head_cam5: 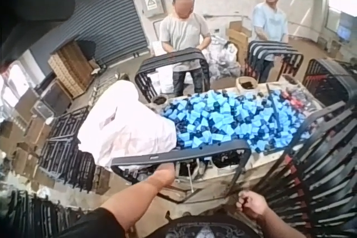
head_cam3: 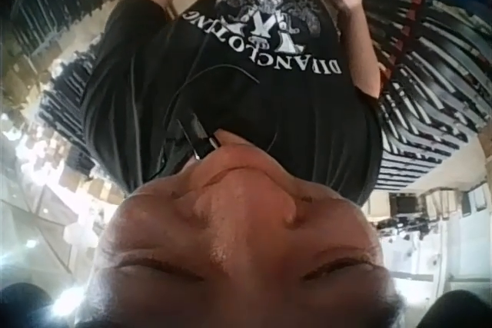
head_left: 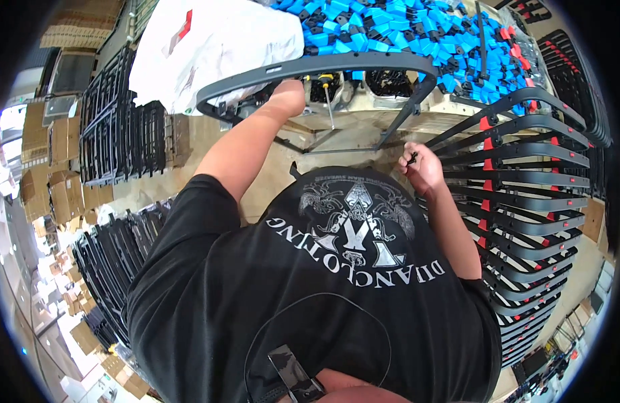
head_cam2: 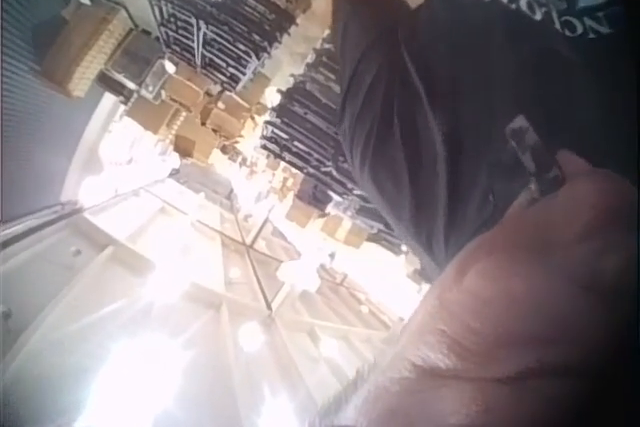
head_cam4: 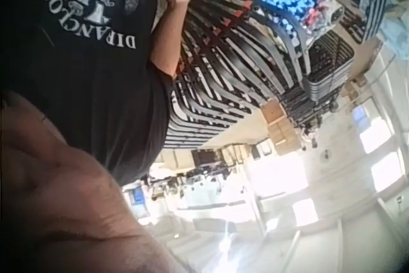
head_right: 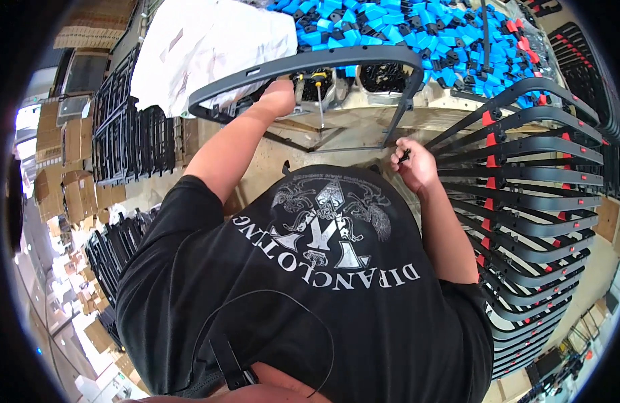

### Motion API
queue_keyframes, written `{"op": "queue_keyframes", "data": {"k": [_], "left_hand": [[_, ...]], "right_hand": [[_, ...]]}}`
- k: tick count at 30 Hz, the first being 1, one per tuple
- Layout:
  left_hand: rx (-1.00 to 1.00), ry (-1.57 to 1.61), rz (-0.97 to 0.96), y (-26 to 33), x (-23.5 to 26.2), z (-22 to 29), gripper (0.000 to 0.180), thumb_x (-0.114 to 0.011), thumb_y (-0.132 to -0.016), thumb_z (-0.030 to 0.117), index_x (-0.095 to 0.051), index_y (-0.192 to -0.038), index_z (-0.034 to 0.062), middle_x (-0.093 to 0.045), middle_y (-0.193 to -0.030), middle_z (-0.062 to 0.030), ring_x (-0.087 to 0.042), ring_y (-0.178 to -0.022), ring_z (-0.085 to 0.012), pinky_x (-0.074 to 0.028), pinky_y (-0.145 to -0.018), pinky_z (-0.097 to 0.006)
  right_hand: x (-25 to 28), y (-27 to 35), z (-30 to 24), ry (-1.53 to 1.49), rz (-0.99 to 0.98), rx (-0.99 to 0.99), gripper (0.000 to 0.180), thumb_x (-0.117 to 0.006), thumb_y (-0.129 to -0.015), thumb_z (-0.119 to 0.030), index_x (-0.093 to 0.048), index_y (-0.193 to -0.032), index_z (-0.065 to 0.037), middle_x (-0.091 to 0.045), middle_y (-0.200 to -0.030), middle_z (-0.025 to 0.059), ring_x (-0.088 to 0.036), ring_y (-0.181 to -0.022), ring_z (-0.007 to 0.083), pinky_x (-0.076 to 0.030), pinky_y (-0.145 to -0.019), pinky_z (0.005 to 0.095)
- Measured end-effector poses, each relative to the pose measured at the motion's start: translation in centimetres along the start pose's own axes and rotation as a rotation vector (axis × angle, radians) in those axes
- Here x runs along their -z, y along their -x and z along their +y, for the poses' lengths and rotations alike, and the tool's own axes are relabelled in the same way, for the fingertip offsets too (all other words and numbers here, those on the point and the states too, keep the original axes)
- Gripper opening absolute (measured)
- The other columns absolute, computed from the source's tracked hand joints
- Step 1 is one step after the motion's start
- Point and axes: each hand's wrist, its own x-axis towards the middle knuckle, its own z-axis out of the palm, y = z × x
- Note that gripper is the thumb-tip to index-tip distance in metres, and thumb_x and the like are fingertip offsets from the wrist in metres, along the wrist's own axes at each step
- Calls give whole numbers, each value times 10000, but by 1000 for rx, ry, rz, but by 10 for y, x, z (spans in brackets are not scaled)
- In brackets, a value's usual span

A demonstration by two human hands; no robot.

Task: Assembling black metal frame components by attaching plastic caps and securing them with a tool.

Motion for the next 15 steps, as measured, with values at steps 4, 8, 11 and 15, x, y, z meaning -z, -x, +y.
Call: {"op": "queue_keyframes", "data": {"k": [4, 8, 11, 15], "left_hand": [[-123, -58, -1, -33, 3, 14, 240, -624, -818, 141, -752, -964, 1, -696, -1092, -269, -694, -1020, -401, -555, -870, -464], [0, 30, 152, -39, -23, 16, 353, -660, -810, 290, -744, -1017, 17, -705, -1111, -247, -683, -1058, -399, -541, -919, -463], [-4, 138, 244, -26, -7, 28, 468, -688, -792, 400, -720, -1090, 41, -689, -1166, -240, -661, -1110, -391, -528, -950, -466], [-200, 37, 60, -10, 46, 52, 540, -696, -772, 461, -708, -1140, 66, -662, -1257, -204, -638, -1153, -372, -515, -973, -447]], "right_hand": [[9, 4, 4, 126, 67, 27, 130, -603, -920, -204, -558, -896, -84, -506, -728, 44, -539, -649, 208, -439, -594, 366], [31, 20, 14, 124, 170, 51, 194, -629, -918, -234, -517, -807, -121, -491, -712, 40, -529, -636, 213, -432, -586, 368], [61, 21, 29, 110, 251, 76, 200, -633, -934, -231, -505, -826, -123, -490, -695, 37, -533, -621, 214, -438, -571, 371], [62, 21, 39, 168, 376, 47, 148, -608, -948, -205, -536, -860, -110, -507, -696, 33, -543, -612, 199, -445, -554, 355]]}}
